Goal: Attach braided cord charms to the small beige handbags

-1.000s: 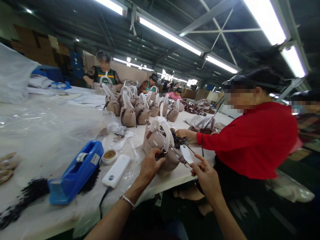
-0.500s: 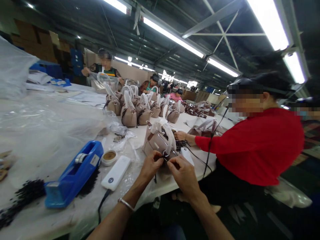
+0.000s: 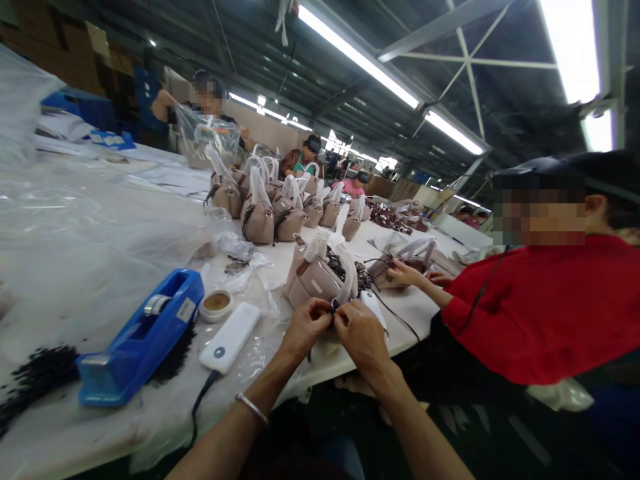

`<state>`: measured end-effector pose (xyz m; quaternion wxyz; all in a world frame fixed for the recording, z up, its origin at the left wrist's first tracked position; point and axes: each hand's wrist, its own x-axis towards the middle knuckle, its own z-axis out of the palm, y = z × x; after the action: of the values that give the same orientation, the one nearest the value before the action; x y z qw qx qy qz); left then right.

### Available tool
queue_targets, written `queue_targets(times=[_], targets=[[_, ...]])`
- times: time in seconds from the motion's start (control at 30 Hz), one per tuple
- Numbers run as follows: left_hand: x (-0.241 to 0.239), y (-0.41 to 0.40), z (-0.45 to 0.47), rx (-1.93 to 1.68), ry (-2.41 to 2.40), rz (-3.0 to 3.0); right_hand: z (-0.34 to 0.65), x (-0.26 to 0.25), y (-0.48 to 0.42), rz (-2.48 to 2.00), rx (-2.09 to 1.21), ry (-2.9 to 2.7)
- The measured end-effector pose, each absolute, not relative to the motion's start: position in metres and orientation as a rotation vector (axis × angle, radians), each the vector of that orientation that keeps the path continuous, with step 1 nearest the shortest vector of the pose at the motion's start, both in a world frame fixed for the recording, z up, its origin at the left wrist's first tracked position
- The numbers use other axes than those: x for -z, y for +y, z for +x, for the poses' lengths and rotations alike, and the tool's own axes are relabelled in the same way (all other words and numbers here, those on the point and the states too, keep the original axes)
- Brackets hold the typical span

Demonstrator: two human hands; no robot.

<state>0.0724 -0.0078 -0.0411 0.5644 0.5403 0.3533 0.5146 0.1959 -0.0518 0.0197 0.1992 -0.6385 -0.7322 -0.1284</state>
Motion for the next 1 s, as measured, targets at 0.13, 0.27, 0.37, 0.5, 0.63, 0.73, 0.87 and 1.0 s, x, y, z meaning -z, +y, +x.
queue_targets(times=[0.13,0.27,0.37,0.5,0.63,0.73,0.87,1.0], targets=[[0.045,-0.006,0.072,-1.215,0.812,1.254,0.199,-0.017,-0.051,-1.736,0.369,-2.095],[0.042,-0.004,0.072,-1.138,0.783,1.213,0.204,-0.017,-0.052,-1.707,0.322,-2.111],[0.038,-0.003,0.073,-1.125,0.807,1.232,0.205,-0.018,-0.054,-1.7,0.28,-2.112],[0.034,-0.006,0.071,-1.22,0.908,1.412,0.205,-0.022,-0.056,-1.631,0.164,-2.06],[0.03,-0.017,0.066,-1.35,1.01,1.532,0.206,-0.026,-0.056,-1.5,0.023,-1.981],[0.026,-0.025,0.063,-1.358,0.961,1.523,0.208,-0.025,-0.055,-1.431,-0.077,-1.962],[0.021,-0.028,0.063,-1.32,0.884,1.504,0.21,-0.024,-0.055,-1.425,-0.197,-1.913],[0.025,-0.023,0.064,-1.403,0.953,1.543,0.212,-0.027,-0.056,-1.431,-0.276,-1.856]])
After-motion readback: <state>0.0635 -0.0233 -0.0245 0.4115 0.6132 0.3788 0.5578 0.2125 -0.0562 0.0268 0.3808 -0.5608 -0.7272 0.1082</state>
